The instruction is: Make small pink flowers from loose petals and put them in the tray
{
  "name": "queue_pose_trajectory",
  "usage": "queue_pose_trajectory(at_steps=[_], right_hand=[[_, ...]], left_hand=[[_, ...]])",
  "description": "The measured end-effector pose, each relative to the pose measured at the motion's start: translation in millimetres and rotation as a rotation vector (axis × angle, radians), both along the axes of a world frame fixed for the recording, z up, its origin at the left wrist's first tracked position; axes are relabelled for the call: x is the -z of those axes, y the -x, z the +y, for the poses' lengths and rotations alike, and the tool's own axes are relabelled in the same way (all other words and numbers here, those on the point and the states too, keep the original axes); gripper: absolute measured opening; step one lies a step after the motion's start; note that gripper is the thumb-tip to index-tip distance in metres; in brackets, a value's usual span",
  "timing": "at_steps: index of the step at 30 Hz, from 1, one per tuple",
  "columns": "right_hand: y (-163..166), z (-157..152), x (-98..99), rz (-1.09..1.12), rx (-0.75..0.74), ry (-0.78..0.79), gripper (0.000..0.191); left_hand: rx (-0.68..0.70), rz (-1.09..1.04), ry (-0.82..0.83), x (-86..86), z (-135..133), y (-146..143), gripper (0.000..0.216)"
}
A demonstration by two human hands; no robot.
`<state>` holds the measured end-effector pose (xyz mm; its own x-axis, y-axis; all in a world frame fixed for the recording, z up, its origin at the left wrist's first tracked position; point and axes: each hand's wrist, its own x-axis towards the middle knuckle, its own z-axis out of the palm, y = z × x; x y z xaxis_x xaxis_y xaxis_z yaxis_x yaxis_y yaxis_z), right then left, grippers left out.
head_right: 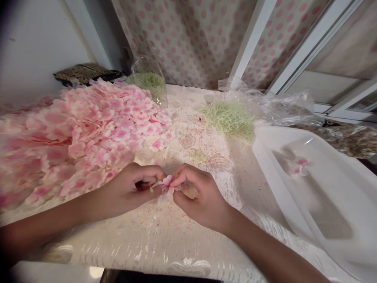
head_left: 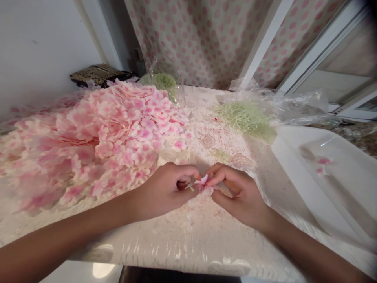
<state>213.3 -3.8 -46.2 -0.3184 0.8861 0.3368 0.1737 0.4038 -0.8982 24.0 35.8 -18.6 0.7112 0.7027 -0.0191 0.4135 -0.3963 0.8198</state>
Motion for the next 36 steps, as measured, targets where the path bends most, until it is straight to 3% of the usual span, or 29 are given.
queue_pose_trajectory(at_steps=[7,12,16,20,27,36], right_hand=[[2,0,-2.2,-0.026,0.052,0.2,0.013],[-7,4,-9.5,-0.055,0.076,0.198,0.003],[-11,7,-15.5,0.013,-0.036,0.087,0.006],[-9,8,-15.7,0.078,-0.113,0.018,0.012],[-9,6,-16.3,0.071,-0.12,0.0,0.014],[-7,5,-17.6,0.095,-0.177,0.09,0.009]], left_hand=[[0.004,0.109,-0.363,2.7,-3,0,0.015],[-0.006,0.127,-0.229,-7.0,-6,1,0.019],[0.004,0.085,-0.184,-12.2,-5,3,0.014],[0.08,0.071,-0.244,-10.6,-4,4,0.017],[0.177,0.152,-0.344,-6.6,-6,5,0.022],[0.209,0.087,-0.525,-4.4,-6,2,0.016]])
